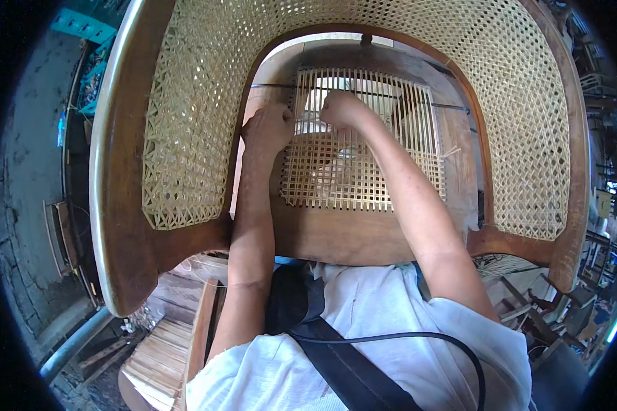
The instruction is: The person weaves thin strips of rattan into the seat of a wooden chair, interlacing them through vertical supports. They then use a hammer to tap the woven strips into place to secure the weave.
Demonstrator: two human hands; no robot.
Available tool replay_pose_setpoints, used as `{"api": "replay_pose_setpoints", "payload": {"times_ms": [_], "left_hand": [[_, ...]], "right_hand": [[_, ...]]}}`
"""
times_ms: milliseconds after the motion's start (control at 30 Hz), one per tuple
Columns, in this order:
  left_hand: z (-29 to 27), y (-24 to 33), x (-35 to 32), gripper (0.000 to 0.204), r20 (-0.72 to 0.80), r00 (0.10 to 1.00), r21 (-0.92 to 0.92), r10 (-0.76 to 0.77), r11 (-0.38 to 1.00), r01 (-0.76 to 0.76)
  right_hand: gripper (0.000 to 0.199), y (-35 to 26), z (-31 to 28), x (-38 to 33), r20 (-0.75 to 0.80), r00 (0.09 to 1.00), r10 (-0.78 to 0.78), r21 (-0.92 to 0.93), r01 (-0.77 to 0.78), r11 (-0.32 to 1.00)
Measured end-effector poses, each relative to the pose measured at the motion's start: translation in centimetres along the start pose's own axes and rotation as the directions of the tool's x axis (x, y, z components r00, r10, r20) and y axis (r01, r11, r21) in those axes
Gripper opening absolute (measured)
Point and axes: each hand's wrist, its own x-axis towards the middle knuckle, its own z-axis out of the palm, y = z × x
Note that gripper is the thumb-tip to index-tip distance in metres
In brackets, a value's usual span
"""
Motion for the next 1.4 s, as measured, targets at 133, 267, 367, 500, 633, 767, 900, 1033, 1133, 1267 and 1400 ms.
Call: {"api": "replay_pose_setpoints", "payload": {"times_ms": [133, 267, 367, 500, 633, 767, 900, 1033, 1133, 1267, 1400], "left_hand": [[-0.6, 1.4, -0.4, 0.022, 0.038, 0.999, 0.115, -0.038, 0.993, 0.034], [-1.5, 0.4, 0.6, 0.022, 0.056, 0.994, 0.204, -0.089, 0.976, 0.076], [-0.2, 2.7, 1.4, 0.022, 0.068, 0.998, 0.241, -0.004, 0.97, -0.012], [2.3, 7.2, 1.6, 0.029, 0.085, 0.927, -0.281, 0.365, 0.902, -0.329], [1.5, 6.0, 1.6, 0.034, 0.223, 0.851, -0.748, 0.476, 0.643, -0.164], [2.1, 4.3, 1.5, 0.043, 0.004, 0.906, -0.817, 0.424, 0.524, -0.241], [2.0, 5.1, 1.5, 0.037, 0.141, 0.827, -0.934, 0.545, 0.349, -0.071], [1.0, 3.6, 2.6, 0.034, 0.103, 0.845, -0.892, 0.525, 0.424, -0.155], [0.8, 2.7, 2.6, 0.031, 0.174, 0.904, -0.785, 0.391, 0.609, -0.112], [1.5, 0.7, 3.0, 0.028, 0.251, 0.945, -0.455, 0.208, 0.888, -0.075], [1.2, 1.1, 2.7, 0.029, 0.208, 0.971, -0.317, 0.116, 0.947, -0.045]], "right_hand": [[0.031, -0.1, 0.2, -2.0, 0.008, 0.993, 0.121, -0.029, -0.121, 0.992], [0.026, 3.6, -2.9, -8.8, -0.022, 0.963, 0.27, 0.064, -0.268, 0.961], [0.019, 10.4, -3.7, -10.7, -0.187, 0.932, 0.31, 0.121, -0.291, 0.949], [0.016, 7.8, -6.2, -13.0, -0.303, 0.939, 0.166, 0.248, -0.091, 0.964], [0.018, 5.2, -8.0, -12.4, -0.253, 0.957, 0.142, 0.455, -0.012, 0.891], [0.019, 4.2, -7.3, -10.0, -0.246, 0.969, 0.031, 0.467, 0.091, 0.879], [0.019, 4.6, -8.4, -10.3, -0.171, 0.979, -0.109, 0.6, 0.191, 0.777], [0.017, 4.9, -8.0, -9.3, -0.152, 0.983, -0.107, 0.651, 0.181, 0.737], [0.017, 4.6, -5.1, -7.1, -0.161, 0.987, 0.016, 0.592, 0.084, 0.802], [0.019, 3.7, -1.7, -4.0, 0.048, 0.996, 0.076, 0.58, -0.09, 0.81], [0.022, 3.4, -1.2, -0.9, 0.06, 0.994, 0.092, 0.62, -0.11, 0.777]]}}
